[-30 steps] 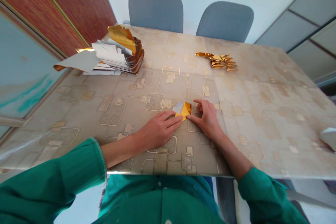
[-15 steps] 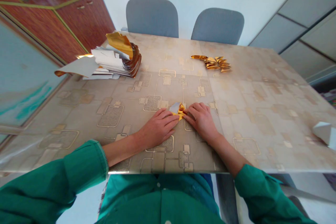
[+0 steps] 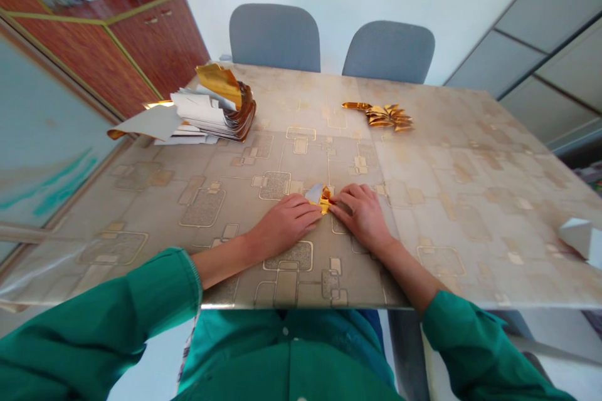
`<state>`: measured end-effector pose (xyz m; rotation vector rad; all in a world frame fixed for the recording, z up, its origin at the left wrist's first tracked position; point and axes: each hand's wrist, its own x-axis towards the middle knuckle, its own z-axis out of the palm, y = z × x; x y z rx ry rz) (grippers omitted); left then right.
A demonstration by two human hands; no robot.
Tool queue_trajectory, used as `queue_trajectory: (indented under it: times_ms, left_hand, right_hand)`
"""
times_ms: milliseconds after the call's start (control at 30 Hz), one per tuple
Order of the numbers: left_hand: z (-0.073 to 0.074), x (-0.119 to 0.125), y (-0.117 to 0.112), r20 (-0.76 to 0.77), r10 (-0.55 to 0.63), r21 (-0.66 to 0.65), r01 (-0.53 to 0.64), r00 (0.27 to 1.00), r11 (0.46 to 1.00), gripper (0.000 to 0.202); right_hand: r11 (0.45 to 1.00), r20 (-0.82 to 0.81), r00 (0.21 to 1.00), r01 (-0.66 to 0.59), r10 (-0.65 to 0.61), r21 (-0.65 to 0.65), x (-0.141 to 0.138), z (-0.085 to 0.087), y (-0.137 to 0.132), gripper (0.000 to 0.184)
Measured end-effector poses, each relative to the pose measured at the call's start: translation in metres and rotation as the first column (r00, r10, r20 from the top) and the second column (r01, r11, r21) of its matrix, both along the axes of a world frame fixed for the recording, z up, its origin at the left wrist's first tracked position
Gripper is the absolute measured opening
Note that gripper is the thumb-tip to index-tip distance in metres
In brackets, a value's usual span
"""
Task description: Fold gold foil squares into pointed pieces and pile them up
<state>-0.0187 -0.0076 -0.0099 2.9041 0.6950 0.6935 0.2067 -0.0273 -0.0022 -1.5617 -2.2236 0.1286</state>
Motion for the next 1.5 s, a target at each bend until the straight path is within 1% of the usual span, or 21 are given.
queue_trajectory:
  times_ms: [67,167,267,333,367,433,467,500,600,667,900,1067,1200,1300,1433,1500]
  left_hand:
    - [0.000,0.004,0.007,0.014,0.030,-0.057,-0.029,0.999,0.998,0.023]
    - [0.002,0.013,0.013,-0.001,0.160,-0.108,-0.159,0.987,0.981,0.019]
    - [0.006,0.019,0.014,-0.022,0.231,-0.071,-0.232,0.973,0.970,0.017]
    - [0.007,0.020,0.012,-0.003,0.295,-0.030,-0.295,0.956,0.955,0.016]
    - [0.008,0.019,0.012,0.016,0.338,-0.012,-0.338,0.941,0.941,0.021]
    - [0.008,0.018,0.011,0.045,0.404,0.009,-0.404,0.914,0.915,0.037]
    - [0.008,0.017,0.012,0.043,0.406,0.012,-0.407,0.913,0.913,0.042]
    - [0.007,0.016,0.012,0.032,0.391,0.010,-0.392,0.920,0.920,0.043]
    - [0.004,0.014,0.013,-0.013,0.319,-0.012,-0.320,0.948,0.947,0.031]
    - [0.002,0.014,0.013,-0.025,0.290,-0.017,-0.291,0.957,0.957,0.024]
    - [0.000,0.015,0.015,-0.043,0.241,0.049,-0.239,0.970,0.970,0.022]
    - [-0.001,0.016,0.016,-0.105,0.232,0.093,-0.222,0.967,0.971,0.023]
    - [0.000,0.017,0.016,-0.120,0.254,0.085,-0.245,0.960,0.966,0.025]
    - [0.001,0.017,0.015,-0.124,0.242,0.095,-0.231,0.962,0.968,0.027]
    - [0.001,0.015,0.016,-0.154,0.232,0.121,-0.214,0.961,0.969,0.023]
    - [0.001,0.015,0.017,-0.167,0.235,0.130,-0.215,0.957,0.968,0.022]
  right_hand:
    - [0.999,0.075,0.997,0.008,-0.011,0.034,-0.005,0.002,0.001,0.023]
    - [0.998,0.178,0.984,0.017,-0.029,0.067,-0.014,0.004,0.004,0.026]
    - [0.997,0.217,0.975,0.020,-0.037,0.080,-0.018,0.003,0.005,0.024]
    - [0.996,0.215,0.975,0.032,-0.050,0.089,-0.019,0.002,0.005,0.021]
    - [0.995,0.210,0.976,0.039,-0.058,0.092,-0.018,0.001,0.005,0.020]
    - [0.995,0.196,0.978,0.050,-0.066,0.087,-0.018,-0.001,0.005,0.017]
    - [0.996,0.188,0.980,0.050,-0.064,0.079,-0.017,-0.001,0.005,0.018]
    - [0.996,0.182,0.982,0.046,-0.059,0.072,-0.017,-0.001,0.005,0.019]
    - [0.998,0.188,0.982,0.021,-0.032,0.060,-0.017,-0.001,0.005,0.020]
    - [0.998,0.204,0.979,0.005,-0.017,0.059,-0.017,0.000,0.005,0.018]
    - [0.999,0.207,0.978,-0.004,-0.005,0.041,-0.014,0.002,0.005,0.021]
    - [0.994,0.210,0.976,-0.081,0.063,0.078,-0.005,-0.003,0.001,0.023]
    - [0.986,0.233,0.969,-0.111,0.079,0.128,0.000,-0.006,0.001,0.023]
    - [0.985,0.187,0.976,-0.133,0.111,0.108,0.004,-0.007,0.005,0.024]
    - [0.978,0.041,0.980,-0.198,0.196,0.062,0.012,-0.007,0.008,0.028]
    - [0.972,0.008,0.974,-0.226,0.226,0.066,0.016,-0.006,0.009,0.028]
